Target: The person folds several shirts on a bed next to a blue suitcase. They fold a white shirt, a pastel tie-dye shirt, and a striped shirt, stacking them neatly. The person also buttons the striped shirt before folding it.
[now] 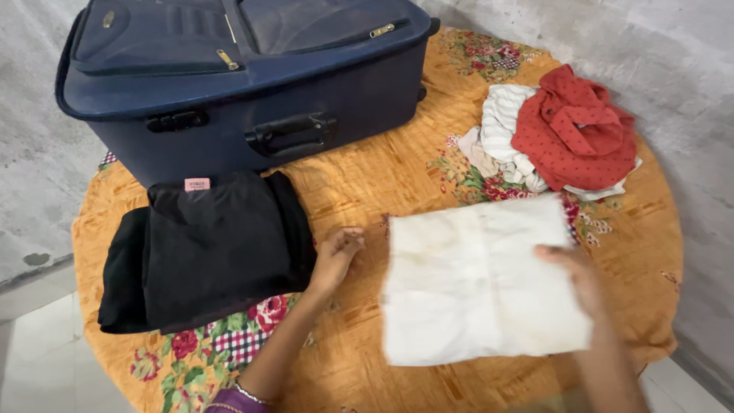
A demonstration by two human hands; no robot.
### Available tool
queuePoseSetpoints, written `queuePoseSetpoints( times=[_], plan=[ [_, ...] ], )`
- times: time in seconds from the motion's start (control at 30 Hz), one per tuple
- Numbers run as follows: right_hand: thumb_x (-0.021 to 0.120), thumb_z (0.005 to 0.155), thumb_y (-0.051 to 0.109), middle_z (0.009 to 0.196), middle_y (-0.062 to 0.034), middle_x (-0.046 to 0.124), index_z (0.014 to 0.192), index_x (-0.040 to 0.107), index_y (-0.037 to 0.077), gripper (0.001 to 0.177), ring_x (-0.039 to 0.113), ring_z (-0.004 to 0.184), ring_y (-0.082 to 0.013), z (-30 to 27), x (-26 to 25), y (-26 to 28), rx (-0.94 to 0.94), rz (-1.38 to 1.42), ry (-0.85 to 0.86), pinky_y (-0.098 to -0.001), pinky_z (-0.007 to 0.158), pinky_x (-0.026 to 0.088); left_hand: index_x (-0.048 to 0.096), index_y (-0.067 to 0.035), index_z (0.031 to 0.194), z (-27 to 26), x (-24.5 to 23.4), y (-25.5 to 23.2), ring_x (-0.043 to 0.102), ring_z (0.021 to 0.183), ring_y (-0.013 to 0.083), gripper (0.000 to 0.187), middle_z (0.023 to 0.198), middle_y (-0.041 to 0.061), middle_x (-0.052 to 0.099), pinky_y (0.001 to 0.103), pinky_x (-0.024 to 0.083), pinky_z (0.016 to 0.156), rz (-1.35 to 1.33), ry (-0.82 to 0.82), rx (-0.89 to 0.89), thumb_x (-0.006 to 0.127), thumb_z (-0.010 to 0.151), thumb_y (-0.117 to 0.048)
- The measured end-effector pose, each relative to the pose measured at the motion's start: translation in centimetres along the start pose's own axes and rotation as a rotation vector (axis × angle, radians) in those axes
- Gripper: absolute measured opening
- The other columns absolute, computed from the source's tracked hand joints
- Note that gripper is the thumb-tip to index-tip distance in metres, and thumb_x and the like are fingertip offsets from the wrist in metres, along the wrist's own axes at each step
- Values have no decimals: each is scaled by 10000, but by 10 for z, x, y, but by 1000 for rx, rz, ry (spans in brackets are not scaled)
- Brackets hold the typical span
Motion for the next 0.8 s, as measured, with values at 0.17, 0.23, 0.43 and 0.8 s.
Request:
queuePoseSetpoints(
  times=[0.17,0.23,0.43,0.8],
  plan=[
    [710,874,143,1094,-199,724,1365,618,-31,529,702,890,-301,-58,-35,121,-197,-371,-151,-427,774,569,700,-38,1172,7,-1,24,620,661,85,223,872,0,685,253,504,556,-164,80,-35,582,1022,-154],
    [711,814,92,1264,-160,706,1552,520,71,762,707,1051,-267,-67,-7,156,-351,-468,-6,-406,859,575,698,-37,1164,3,-3,28,633,662,87,219,876,5,697,246,508,560,-174,91,-58,578,1025,-157],
    [815,748,113,1393,-137,597,1552,423,141,895,577,1230,-236,-59,157,141,-520,-894,369,-372,919,541,671,-64,1103,-7,-3,11,688,615,156,244,824,41,689,298,548,524,-292,127,-226,519,1020,-236],
    [716,853,228,958,-68,788,1206,712,104,375,751,823,-200,-11,135,81,-498,-1017,-65,-332,727,570,666,-22,976,-50,9,-66,678,693,335,278,849,175,672,434,533,603,504,-300,452,638,973,-299]
  ],
)
Point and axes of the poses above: each hand's wrist, its own z-axis towards the middle knuckle, its own x-axis out of the palm, y = z × x, the point moved 1 cm from there along z, towards the middle knuckle
